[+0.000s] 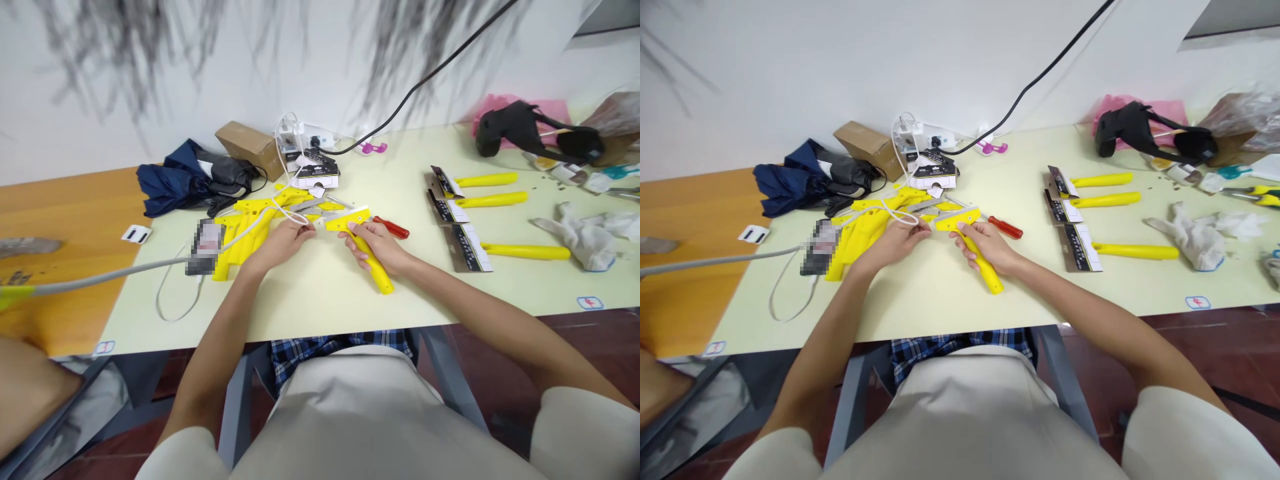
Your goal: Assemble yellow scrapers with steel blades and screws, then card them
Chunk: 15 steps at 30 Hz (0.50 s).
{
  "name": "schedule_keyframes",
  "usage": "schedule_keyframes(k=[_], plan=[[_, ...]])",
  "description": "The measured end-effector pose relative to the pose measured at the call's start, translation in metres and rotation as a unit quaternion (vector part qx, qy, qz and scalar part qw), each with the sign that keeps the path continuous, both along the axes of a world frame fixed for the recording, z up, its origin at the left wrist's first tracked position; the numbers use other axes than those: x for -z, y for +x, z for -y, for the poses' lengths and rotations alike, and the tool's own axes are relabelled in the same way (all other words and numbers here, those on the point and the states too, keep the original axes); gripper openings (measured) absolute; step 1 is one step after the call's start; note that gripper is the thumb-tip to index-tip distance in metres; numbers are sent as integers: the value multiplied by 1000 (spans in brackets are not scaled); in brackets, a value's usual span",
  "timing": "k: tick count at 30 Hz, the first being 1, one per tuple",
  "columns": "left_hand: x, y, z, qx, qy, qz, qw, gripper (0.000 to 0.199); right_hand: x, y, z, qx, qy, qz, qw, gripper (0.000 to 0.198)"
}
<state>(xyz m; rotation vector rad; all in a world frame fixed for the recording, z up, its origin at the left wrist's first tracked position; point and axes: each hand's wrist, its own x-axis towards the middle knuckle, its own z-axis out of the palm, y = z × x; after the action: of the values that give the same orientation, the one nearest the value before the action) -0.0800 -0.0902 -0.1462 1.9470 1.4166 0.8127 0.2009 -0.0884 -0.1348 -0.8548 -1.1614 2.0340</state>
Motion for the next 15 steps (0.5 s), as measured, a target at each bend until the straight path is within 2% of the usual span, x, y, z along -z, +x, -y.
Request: schedule_keyframes(k=[6, 11, 13, 15], plan=[[7, 35, 8, -72, 128, 113, 983, 33, 1, -1, 1, 3, 11, 27, 1000, 42], [14, 46, 14, -140, 159, 175, 961, 35, -1, -1, 4, -4, 12, 27, 1000, 41], [14, 47, 16, -128, 170, 190, 958, 30, 0, -2, 5, -11, 8, 26, 1000, 41], [13, 48, 18, -89, 184, 193, 960, 23, 2, -3, 7, -13, 7, 24, 1000, 40]])
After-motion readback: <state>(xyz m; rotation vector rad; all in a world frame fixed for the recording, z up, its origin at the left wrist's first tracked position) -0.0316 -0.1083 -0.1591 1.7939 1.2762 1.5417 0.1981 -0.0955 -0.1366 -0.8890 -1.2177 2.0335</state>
